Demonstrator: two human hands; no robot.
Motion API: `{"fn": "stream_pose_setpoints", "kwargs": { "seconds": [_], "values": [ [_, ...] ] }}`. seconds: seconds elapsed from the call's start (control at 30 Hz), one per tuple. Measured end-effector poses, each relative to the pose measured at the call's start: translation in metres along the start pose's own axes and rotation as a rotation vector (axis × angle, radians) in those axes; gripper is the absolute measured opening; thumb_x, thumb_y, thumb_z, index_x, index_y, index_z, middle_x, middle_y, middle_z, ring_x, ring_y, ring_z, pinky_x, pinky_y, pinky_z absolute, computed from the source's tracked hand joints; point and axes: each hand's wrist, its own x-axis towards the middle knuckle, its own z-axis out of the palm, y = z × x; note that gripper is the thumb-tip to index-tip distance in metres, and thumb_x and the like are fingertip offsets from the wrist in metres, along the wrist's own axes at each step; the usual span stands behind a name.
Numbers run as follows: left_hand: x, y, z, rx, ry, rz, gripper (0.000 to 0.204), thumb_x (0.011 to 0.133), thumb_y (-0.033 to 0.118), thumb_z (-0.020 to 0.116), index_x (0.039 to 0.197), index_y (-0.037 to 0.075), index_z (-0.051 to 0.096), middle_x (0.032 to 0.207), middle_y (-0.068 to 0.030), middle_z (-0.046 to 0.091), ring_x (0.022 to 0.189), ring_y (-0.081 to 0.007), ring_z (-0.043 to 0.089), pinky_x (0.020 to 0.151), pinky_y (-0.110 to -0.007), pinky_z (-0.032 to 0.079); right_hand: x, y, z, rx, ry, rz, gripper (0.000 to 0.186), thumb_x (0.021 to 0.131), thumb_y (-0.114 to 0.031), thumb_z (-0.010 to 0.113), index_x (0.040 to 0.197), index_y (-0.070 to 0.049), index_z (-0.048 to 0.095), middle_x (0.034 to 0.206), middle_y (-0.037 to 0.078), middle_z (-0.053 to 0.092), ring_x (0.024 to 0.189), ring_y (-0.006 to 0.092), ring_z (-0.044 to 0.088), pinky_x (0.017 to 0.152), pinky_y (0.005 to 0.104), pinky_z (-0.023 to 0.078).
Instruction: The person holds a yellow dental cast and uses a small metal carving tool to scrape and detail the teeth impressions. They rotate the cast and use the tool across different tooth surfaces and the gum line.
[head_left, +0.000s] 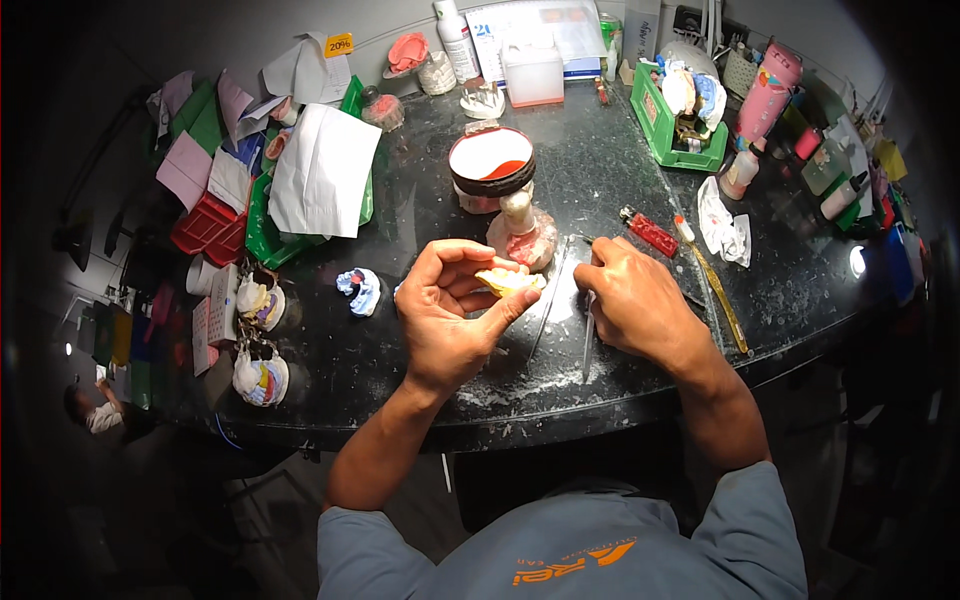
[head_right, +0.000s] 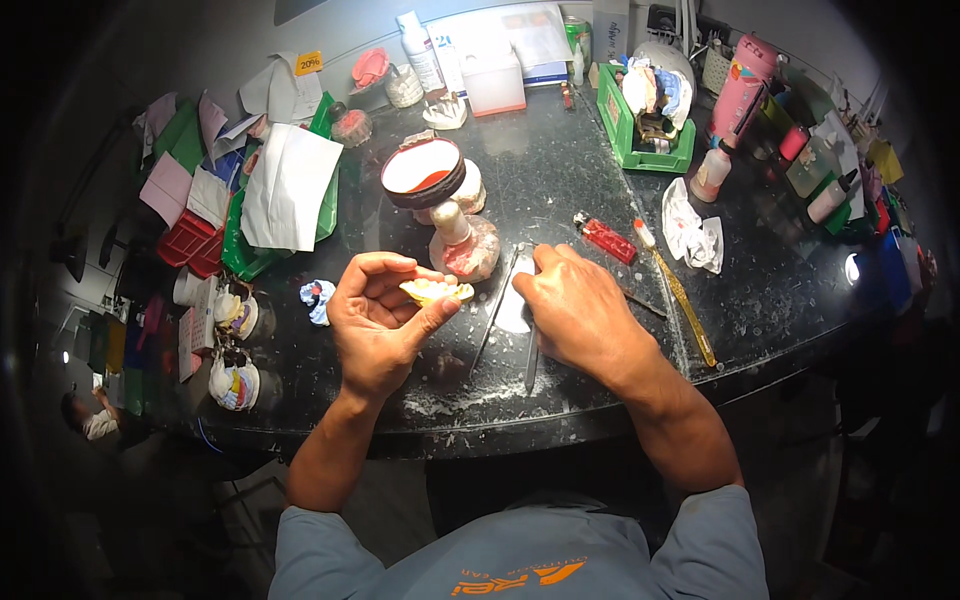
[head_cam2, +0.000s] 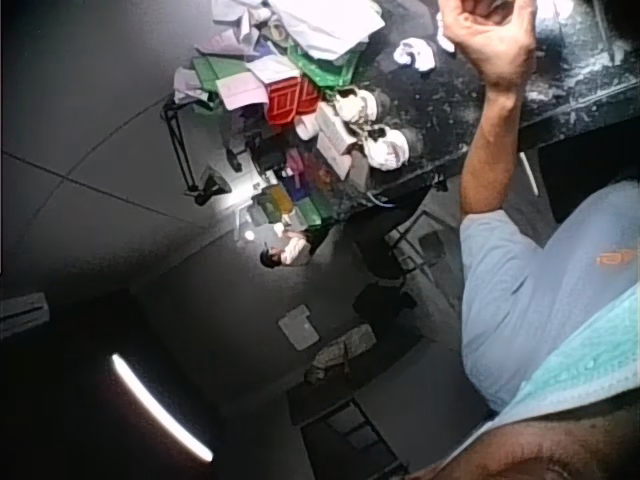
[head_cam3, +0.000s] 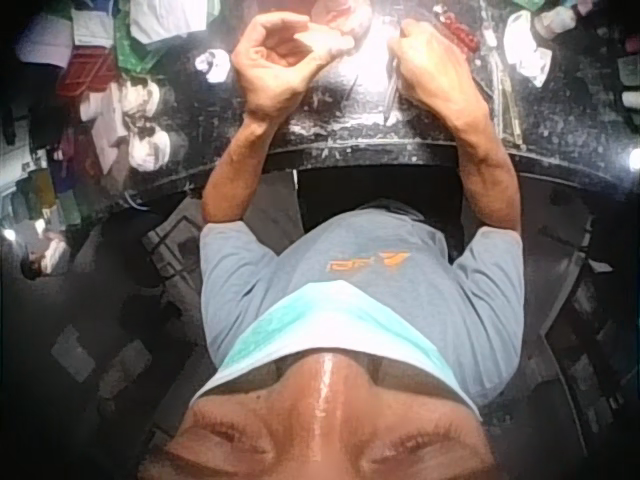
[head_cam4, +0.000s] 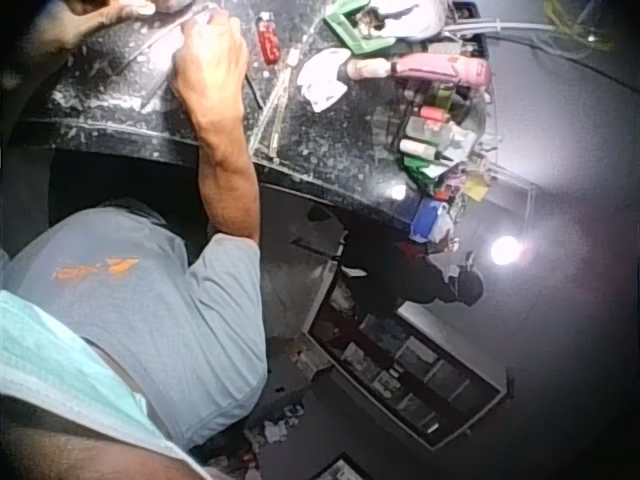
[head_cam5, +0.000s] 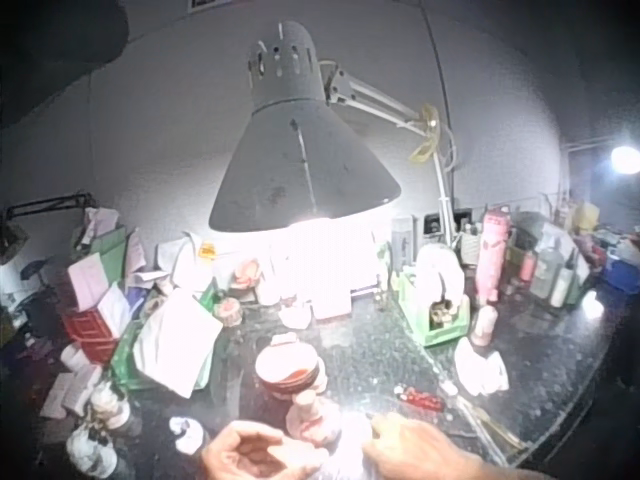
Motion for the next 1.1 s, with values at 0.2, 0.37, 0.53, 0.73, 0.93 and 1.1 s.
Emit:
{"fn": "stream_pose_setpoints", "kwargs": {
  "seconds": [0.2, 0.37, 0.53, 0.73, 0.93, 1.1],
  "values": [
    [0.0, 0.006, 0.0, -0.015, -0.042, -0.065, 0.046, 0.082, -0.015, 0.081, 0.115, 0.0, 0.052, 0.108, -0.02, 0.072, 0.105, -0.0244, 0.074, 0.094, -0.035, 0.064, 0.004, -0.011, 0.001, 0.176, 0.102, -0.112, 0.028, 0.075, -0.001, 0.073, 0.102, -0.003, 0.07, 0.096, 0.015, 0.061, 0.095, 0.0341, 0.062, 0.08, 0.0447, 0.055],
    [0.001, 0.005, -0.005, -0.055, -0.053, -0.109, 0.045, 0.081, -0.014, 0.082, 0.111, 0.001, 0.052, 0.108, -0.0219, 0.073, 0.105, -0.025, 0.074, 0.094, -0.035, 0.064, 0.002, -0.019, 0.021, 0.186, -0.005, -0.16, 0.017, 0.08, -0.004, 0.07, 0.097, -0.002, 0.069, 0.098, 0.016, 0.059, 0.096, 0.0344, 0.063, 0.081, 0.0454, 0.055],
    [0.003, 0.004, -0.007, -0.085, -0.065, -0.102, 0.043, 0.082, -0.013, 0.082, 0.109, 0.002, 0.052, 0.111, -0.0243, 0.073, 0.104, -0.025, 0.075, 0.094, -0.035, 0.064, 0.004, -0.017, 0.022, 0.226, -0.022, -0.192, 0.012, 0.081, -0.003, 0.067, 0.093, -0.001, 0.065, 0.098, 0.017, 0.058, 0.1, 0.0343, 0.063, 0.08, 0.046, 0.055],
    [0.005, 0.008, -0.004, -0.126, -0.036, -0.091, 0.046, 0.085, -0.01, 0.081, 0.122, -0.002, 0.054, 0.118, -0.0248, 0.072, 0.107, -0.0256, 0.074, 0.095, -0.034, 0.063, 0.004, -0.019, 0.006, 0.248, -0.048, -0.284, 0.016, 0.082, -0.001, 0.067, 0.096, -0.001, 0.06, 0.098, 0.015, 0.057, 0.101, 0.0343, 0.062, 0.079, 0.0467, 0.054],
    [0.005, 0.007, -0.005, -0.115, -0.002, -0.085, 0.042, 0.095, -0.006, 0.072, 0.131, -0.003, 0.052, 0.124, -0.0218, 0.068, 0.109, -0.0229, 0.072, 0.089, -0.033, 0.065, 0.008, -0.013, -0.025, 0.755, 0.007, -0.297, 0.025, 0.087, 0.008, 0.071, 0.11, -0.001, 0.065, 0.093, 0.014, 0.066, 0.085, 0.0277, 0.069, 0.073, 0.0365, 0.053],
    [0.005, 0.01, -0.004, -0.135, -0.023, -0.114, 0.038, 0.099, -0.001, 0.067, 0.133, -0.001, 0.051, 0.125, -0.019, 0.068, 0.105, -0.0193, 0.072, 0.08, -0.029, 0.064, 0.006, -0.018, -0.023, 1.243, 0.602, 0.1, 0.015, 0.104, -0.006, 0.065, 0.117, 0.001, 0.063, 0.097, 0.007, 0.066, 0.075, 0.0104, 0.063, 0.069, 0.0252, 0.054]
  ]
}}
